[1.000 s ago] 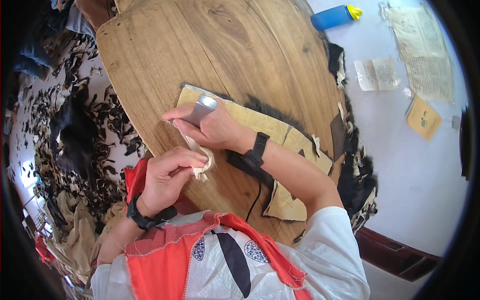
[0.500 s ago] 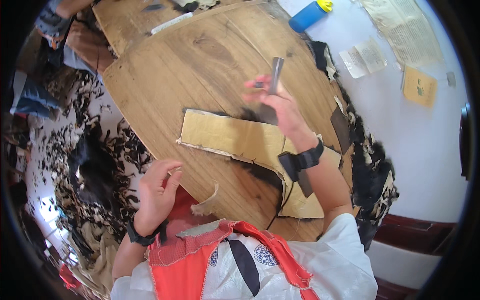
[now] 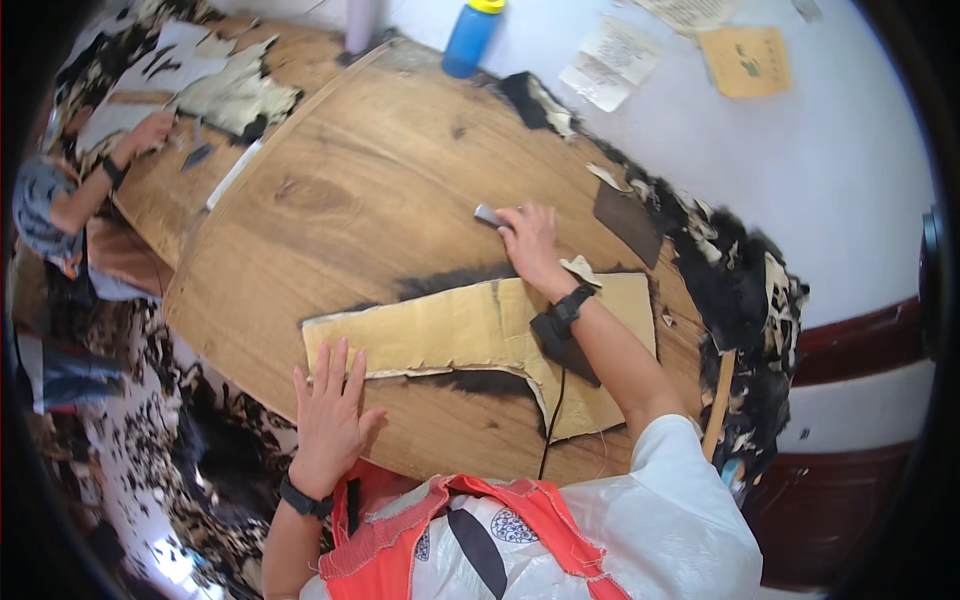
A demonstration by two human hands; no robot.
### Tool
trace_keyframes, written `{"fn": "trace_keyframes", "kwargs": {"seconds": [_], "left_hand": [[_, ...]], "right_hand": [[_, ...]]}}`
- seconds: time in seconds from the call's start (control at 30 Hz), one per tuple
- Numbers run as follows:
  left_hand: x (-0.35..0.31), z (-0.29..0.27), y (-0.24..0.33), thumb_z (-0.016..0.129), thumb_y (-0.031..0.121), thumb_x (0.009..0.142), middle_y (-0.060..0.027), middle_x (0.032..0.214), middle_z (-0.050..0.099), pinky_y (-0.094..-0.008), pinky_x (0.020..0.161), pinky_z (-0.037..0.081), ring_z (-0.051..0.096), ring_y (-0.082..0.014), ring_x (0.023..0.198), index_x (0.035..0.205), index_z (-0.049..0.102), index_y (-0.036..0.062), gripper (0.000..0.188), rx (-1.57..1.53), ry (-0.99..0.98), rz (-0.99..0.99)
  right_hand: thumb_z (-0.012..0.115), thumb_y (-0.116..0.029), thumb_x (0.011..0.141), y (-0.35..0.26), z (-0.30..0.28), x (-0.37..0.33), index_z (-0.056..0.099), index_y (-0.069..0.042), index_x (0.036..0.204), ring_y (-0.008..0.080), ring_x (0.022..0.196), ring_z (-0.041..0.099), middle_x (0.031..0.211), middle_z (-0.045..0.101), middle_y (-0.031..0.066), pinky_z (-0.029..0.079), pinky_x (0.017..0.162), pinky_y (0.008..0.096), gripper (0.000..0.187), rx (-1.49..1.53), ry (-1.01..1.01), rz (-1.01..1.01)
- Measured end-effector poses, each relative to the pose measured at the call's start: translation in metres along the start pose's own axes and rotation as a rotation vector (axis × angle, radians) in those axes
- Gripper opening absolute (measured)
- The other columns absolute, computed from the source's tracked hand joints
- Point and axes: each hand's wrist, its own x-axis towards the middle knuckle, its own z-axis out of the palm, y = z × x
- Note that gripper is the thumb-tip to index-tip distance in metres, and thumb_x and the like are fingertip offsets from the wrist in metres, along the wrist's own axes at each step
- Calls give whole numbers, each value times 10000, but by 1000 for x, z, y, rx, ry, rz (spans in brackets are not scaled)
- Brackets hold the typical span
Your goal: Hand-assembling and gluing leather and fur pieces together on a workshop table.
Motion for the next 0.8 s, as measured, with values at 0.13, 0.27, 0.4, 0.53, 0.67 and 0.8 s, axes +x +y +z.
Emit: {"fn": "trace_keyframes", "kwargs": {"seconds": [0.13,0.27,0.4,0.53,0.67,0.8], "left_hand": [[5,-1,3,740,314,861,-190,1609,332,-654,1172,218,269,-416,1498,1506,444,75,748,5,16,-4],[28,-8,-17,718,231,884,-211,1401,533,-579,1096,350,470,-413,1312,1332,583,31,509,-36,117,70],[59,-4,-22,745,144,849,-231,1240,588,-507,1024,403,528,-416,1159,1237,581,3,445,-126,269,148],[80,-9,-33,809,128,768,-230,1205,599,-484,949,425,542,-410,1121,1166,581,-11,480,-105,204,165],[106,-20,-50,836,139,703,-227,930,661,-450,750,473,612,-403,870,965,629,-50,384,-211,24,30],[136,-17,-90,807,164,724,-229,741,640,-447,617,452,584,-422,662,836,602,-55,320,-436,141,107]], "right_hand": [[711,-165,864,-10,-24,-14,644,-102,1260,363,1210,554,1216,620,161,370,1136,496,407,-27,141,11],[688,-157,887,45,-92,-69,624,-75,1299,366,1255,544,1281,609,185,412,1101,472,424,313,173,215],[713,-279,881,112,-171,-183,594,-10,1308,380,1126,645,1209,672,218,512,959,461,519,86,-62,825],[726,-262,868,112,-171,-285,578,-25,1233,384,999,679,1064,700,211,537,830,453,459,-57,-126,962],[711,-176,844,82,-156,-303,565,1,1214,431,1035,658,1061,690,270,515,867,484,436,59,80,928],[692,-102,818,49,-165,-299,598,-14,1157,431,1027,646,1099,682,238,521,864,488,363,49,-52,940]]}}
